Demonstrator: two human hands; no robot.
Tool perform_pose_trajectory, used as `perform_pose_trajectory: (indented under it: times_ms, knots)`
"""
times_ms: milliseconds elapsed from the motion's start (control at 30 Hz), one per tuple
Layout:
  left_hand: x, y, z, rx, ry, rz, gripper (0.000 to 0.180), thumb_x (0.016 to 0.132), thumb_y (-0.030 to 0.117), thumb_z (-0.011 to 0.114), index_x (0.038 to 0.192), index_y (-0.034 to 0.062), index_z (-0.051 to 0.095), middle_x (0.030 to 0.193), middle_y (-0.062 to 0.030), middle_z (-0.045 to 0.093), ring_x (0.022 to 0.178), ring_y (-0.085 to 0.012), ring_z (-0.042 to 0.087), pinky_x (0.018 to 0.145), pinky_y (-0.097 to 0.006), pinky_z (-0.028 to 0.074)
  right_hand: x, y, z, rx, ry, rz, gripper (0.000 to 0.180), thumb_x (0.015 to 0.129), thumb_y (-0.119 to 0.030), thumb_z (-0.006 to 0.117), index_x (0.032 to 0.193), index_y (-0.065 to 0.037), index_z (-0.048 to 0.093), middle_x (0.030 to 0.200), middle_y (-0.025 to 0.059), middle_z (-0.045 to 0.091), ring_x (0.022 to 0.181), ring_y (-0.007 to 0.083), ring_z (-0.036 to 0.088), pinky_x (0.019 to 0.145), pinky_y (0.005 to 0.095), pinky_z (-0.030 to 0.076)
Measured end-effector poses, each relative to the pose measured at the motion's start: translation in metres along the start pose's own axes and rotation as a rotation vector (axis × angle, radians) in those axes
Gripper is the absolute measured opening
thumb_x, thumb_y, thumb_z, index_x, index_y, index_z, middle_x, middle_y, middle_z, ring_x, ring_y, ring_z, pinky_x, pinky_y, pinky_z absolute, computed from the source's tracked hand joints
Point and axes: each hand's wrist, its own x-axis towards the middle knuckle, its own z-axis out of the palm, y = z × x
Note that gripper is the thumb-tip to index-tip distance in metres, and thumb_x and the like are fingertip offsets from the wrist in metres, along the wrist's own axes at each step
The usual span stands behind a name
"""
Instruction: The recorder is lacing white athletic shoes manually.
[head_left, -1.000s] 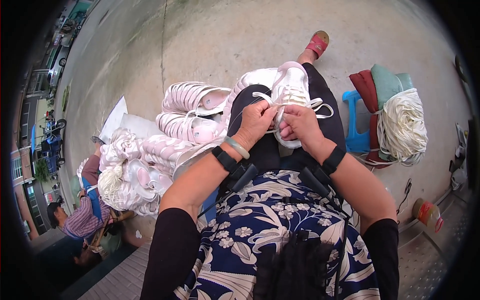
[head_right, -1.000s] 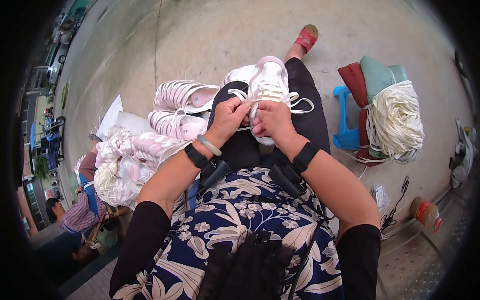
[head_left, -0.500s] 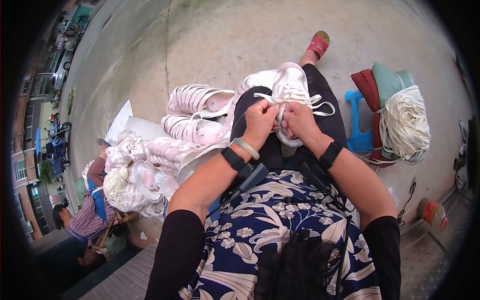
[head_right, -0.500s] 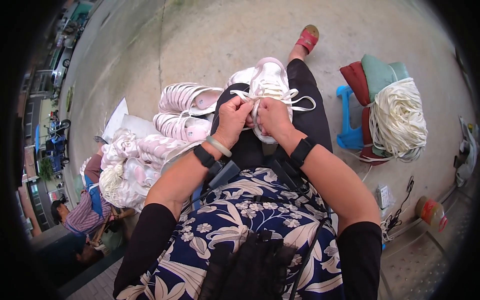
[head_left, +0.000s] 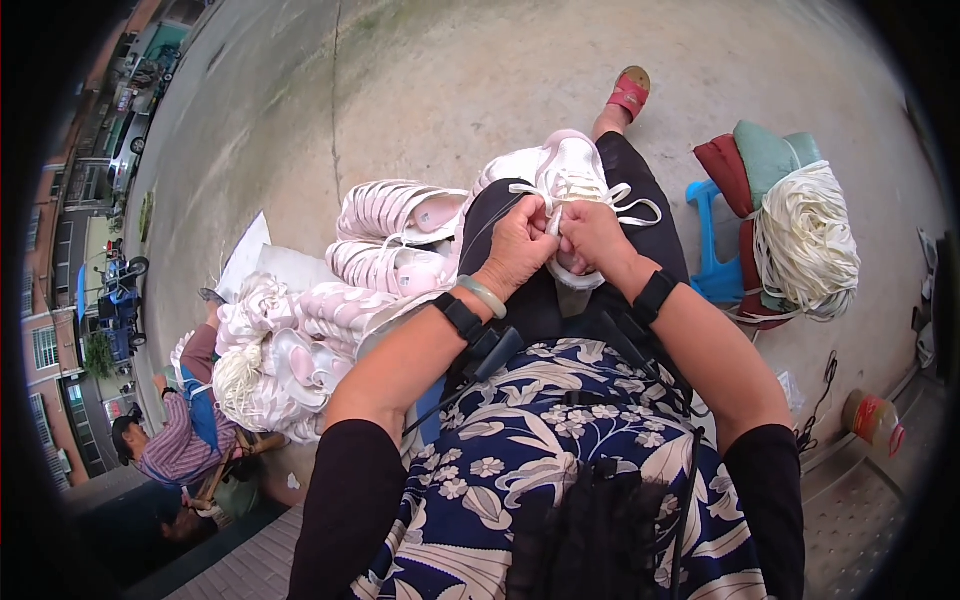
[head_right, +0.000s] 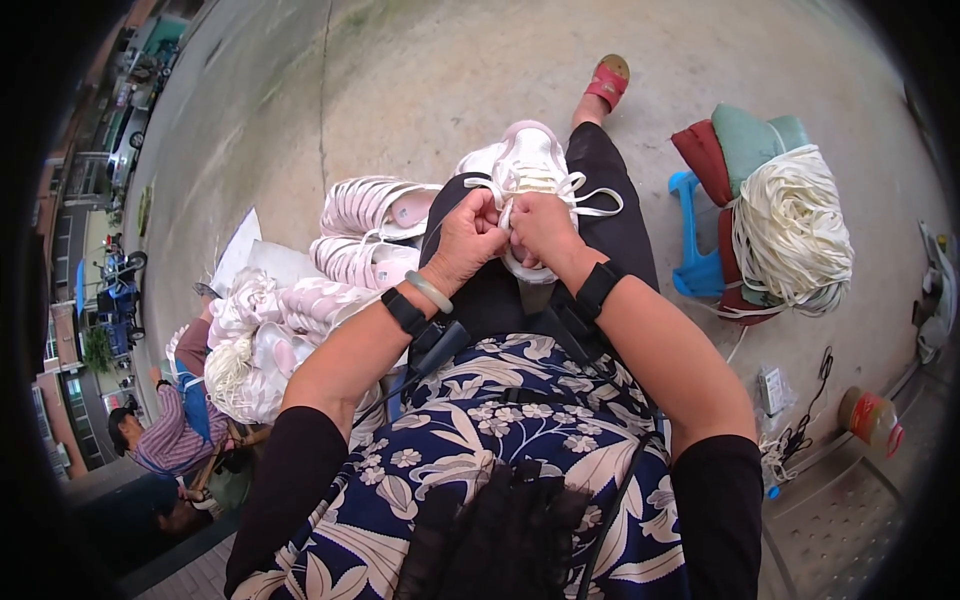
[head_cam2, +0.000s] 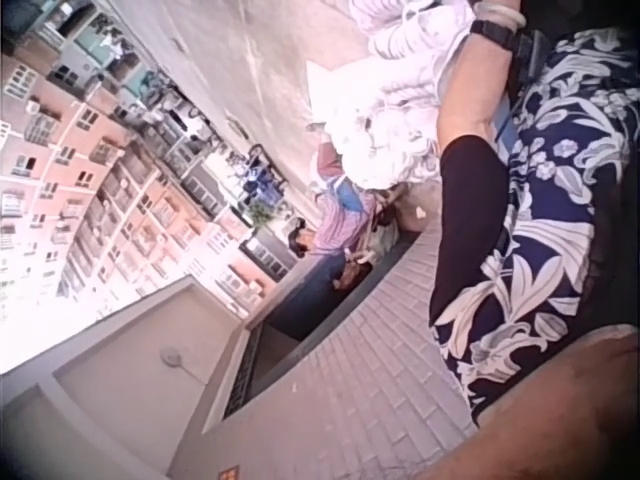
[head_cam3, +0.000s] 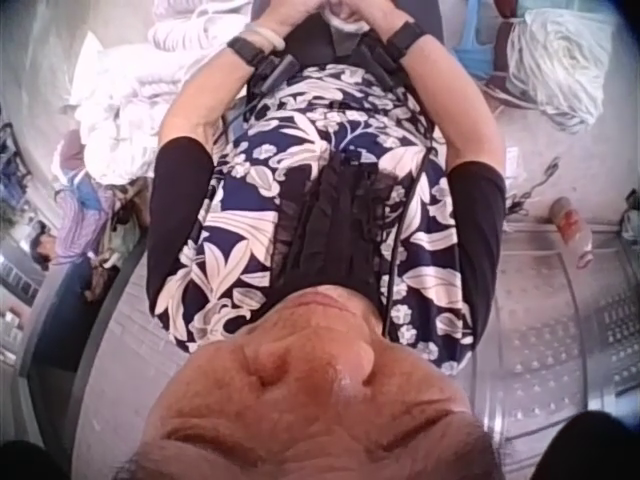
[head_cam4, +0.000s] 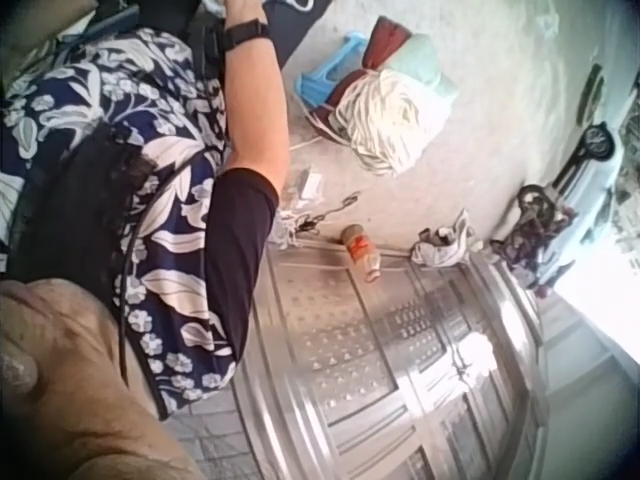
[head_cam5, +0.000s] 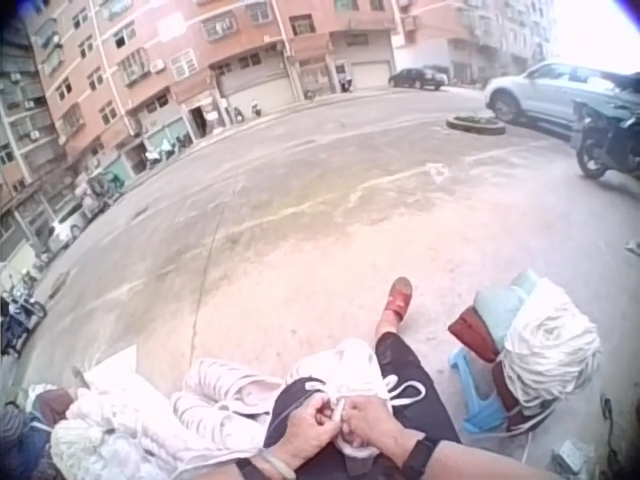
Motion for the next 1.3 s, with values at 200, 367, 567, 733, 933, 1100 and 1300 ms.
perform_pose_trajectory:
  times_ms: [200,367,567,733,933,1100,1300]
  knots:
    - [0.015,0.007,-0.001,-0.087,-0.027,-0.103,0.021,0.070,-0.004,0.059,0.086,0.0034,0.049,0.071,0.0026,0.047,0.055,-0.0024,0.050,0.047,-0.019,0.044,0.020,0.011,-0.003,0.003,0.023,-0.056,0.013,0.081,-0.002,0.045,0.070,-0.002,0.053,0.055,0.0056,0.053,0.035,0.0150,0.049,0.028,0.0282,0.039]
    - [0.011,-0.002,0.001,-0.033,0.014,-0.080,0.022,0.069,-0.004,0.059,0.089,0.0026,0.051,0.069,0.0024,0.048,0.053,-0.0031,0.050,0.046,-0.019,0.044,0.014,0.007,-0.002,-0.162,0.049,0.006,0.012,0.079,-0.007,0.048,0.070,-0.002,0.054,0.058,0.0130,0.057,0.043,0.0255,0.057,0.036,0.0371,0.046]
    - [0.009,0.000,-0.004,-0.119,-0.031,-0.129,0.021,0.071,-0.002,0.061,0.090,0.0017,0.053,0.071,0.0017,0.049,0.053,-0.0040,0.049,0.046,-0.019,0.044,-0.032,0.009,-0.032,-0.870,0.206,-0.411,0.019,0.077,-0.018,0.051,0.074,-0.001,0.058,0.069,0.0219,0.059,0.072,0.0389,0.059,0.066,0.0461,0.047]
    - [0.005,0.014,0.000,-0.209,-0.023,-0.184,0.016,0.075,0.002,0.062,0.089,0.0020,0.054,0.068,0.0011,0.050,0.051,-0.0047,0.048,0.047,-0.019,0.044,-0.091,0.027,-0.101,-0.682,0.103,-0.341,0.013,0.080,-0.011,0.051,0.073,-0.001,0.055,0.062,0.0181,0.056,0.059,0.0343,0.057,0.054,0.0411,0.043]
    - [0.008,0.019,0.001,-0.349,0.050,-0.312,0.008,0.084,0.010,0.058,0.085,0.0031,0.056,0.064,0.0002,0.053,0.049,-0.0055,0.048,0.047,-0.020,0.044,-0.106,0.020,-0.108,-0.327,0.064,-0.090,0.016,0.082,-0.010,0.053,0.069,-0.001,0.052,0.054,0.0046,0.052,0.050,0.0118,0.051,0.044,0.0274,0.038]
    - [0.004,0.020,0.000,-0.286,0.205,-0.223,0.007,0.084,0.008,0.054,0.089,0.0036,0.055,0.064,-0.0008,0.054,0.051,-0.0060,0.050,0.046,-0.019,0.046,-0.094,0.029,-0.111,-0.291,0.056,-0.100,0.014,0.080,-0.011,0.055,0.070,-0.001,0.055,0.053,0.0049,0.051,0.048,0.0126,0.049,0.045,0.0284,0.038]
    - [-0.005,0.039,0.007,0.376,0.272,0.295,0.011,0.076,0.001,0.058,0.087,0.0005,0.059,0.071,-0.0055,0.059,0.058,-0.0101,0.055,0.053,-0.024,0.044,-0.061,0.025,-0.104,-0.439,0.406,-0.464,0.008,0.075,-0.011,0.060,0.078,-0.004,0.059,0.067,0.0116,0.056,0.059,0.0241,0.056,0.056,0.0323,0.043]
